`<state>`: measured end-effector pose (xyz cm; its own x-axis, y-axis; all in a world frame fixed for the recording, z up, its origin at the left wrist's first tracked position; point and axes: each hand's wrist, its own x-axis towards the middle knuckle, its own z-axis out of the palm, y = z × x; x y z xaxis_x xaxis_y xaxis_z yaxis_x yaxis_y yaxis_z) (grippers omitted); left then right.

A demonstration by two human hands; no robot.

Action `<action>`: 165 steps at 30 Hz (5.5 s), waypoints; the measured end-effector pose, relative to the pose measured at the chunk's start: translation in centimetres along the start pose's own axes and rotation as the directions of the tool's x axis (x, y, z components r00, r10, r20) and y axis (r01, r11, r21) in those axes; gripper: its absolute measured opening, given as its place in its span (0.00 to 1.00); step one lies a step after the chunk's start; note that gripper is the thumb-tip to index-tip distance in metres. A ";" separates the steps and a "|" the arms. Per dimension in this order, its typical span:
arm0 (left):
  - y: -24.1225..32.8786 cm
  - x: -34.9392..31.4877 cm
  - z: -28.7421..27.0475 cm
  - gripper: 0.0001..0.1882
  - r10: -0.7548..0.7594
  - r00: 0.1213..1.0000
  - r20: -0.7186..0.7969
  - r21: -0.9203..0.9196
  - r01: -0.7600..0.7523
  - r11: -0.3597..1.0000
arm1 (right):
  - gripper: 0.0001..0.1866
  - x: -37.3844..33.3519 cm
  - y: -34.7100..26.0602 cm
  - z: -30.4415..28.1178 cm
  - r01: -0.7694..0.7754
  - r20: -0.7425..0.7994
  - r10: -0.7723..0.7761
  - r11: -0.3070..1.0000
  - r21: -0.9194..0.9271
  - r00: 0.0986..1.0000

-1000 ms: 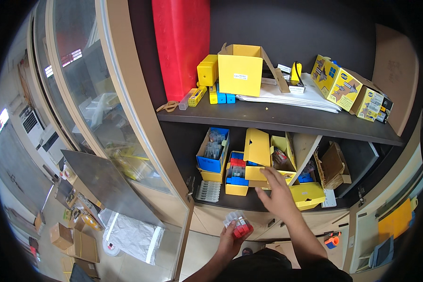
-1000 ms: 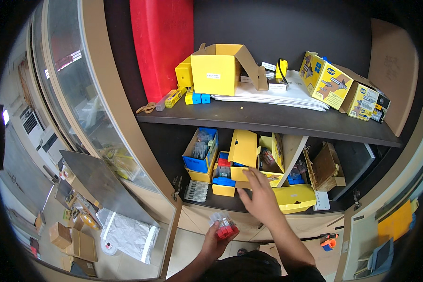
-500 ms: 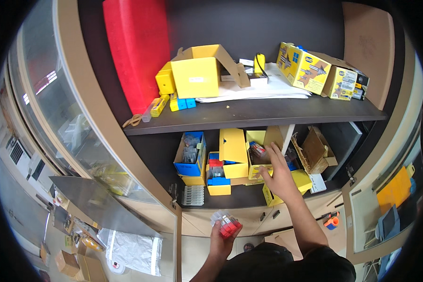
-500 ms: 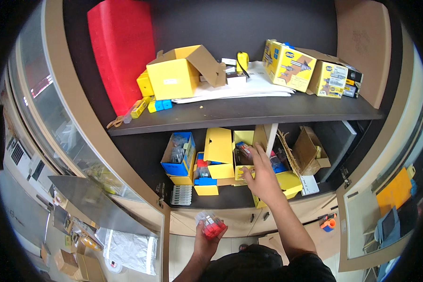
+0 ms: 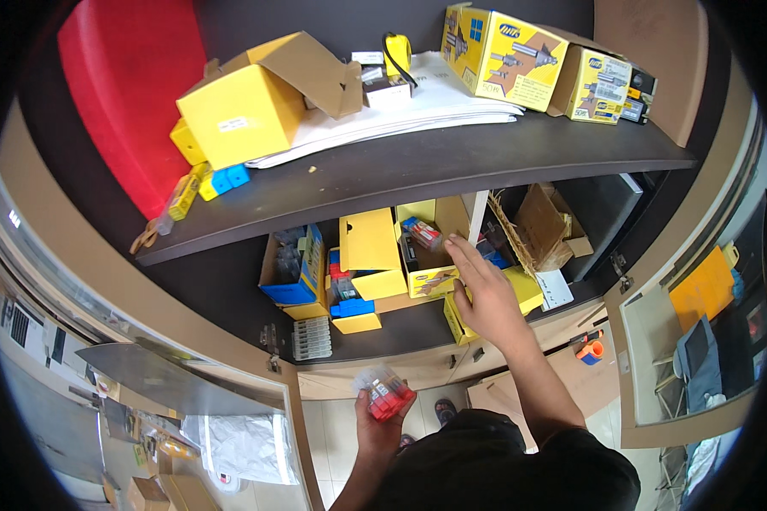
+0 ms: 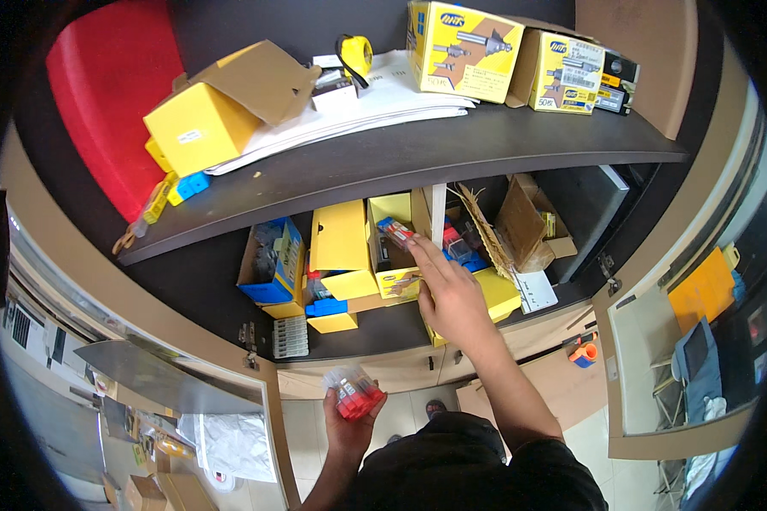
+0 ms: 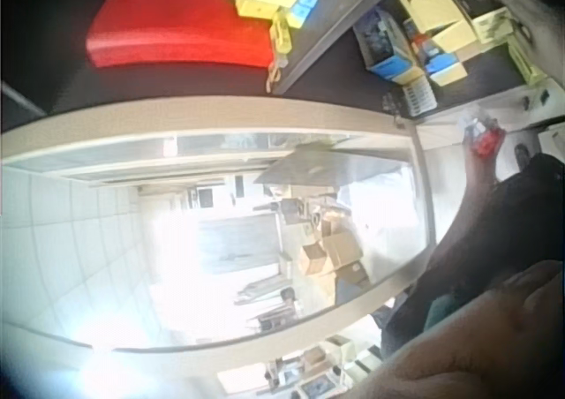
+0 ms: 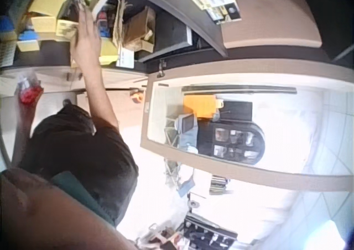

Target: The person opens a cabinet door, sorts through various boxed items including tools and hardware components, and opens a small blue container to handle a metal component.

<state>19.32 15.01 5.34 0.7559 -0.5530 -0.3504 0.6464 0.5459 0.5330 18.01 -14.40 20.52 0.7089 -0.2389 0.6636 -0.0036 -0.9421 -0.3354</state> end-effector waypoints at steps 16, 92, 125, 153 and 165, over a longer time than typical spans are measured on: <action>0.4 1.8 5.8 0.52 0.046 0.961 -0.273 0.033 -0.038 0.999 | 0.22 -6.0 8.2 3.5 -0.474 0.330 0.357 0.779 0.410 0.874; 13.7 7.2 6.9 0.42 0.356 0.930 0.089 0.167 -0.366 0.916 | 0.34 6.9 -2.0 5.8 -0.510 0.255 0.557 0.368 0.777 0.790; 1.6 13.4 18.2 0.27 0.075 0.982 -0.176 0.502 0.024 0.865 | 0.22 -13.8 1.9 -5.6 -0.544 0.415 0.424 0.249 0.801 0.805; 8.3 1.1 18.4 0.34 -0.049 0.998 -0.033 0.224 0.055 0.973 | 0.20 -15.5 1.9 -4.3 -0.655 0.618 0.217 0.235 0.719 0.756; 5.2 -7.8 8.1 0.39 -0.002 0.990 -0.140 0.252 0.037 0.967 | 0.21 -13.3 0.5 -0.7 -0.675 0.697 0.048 0.301 0.673 0.716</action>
<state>16.01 17.08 17.05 0.7620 -0.4602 -0.4557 0.6271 0.3487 0.6965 8.12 -11.84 12.02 0.9986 -0.0527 -0.0070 -0.0050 0.0367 -0.9993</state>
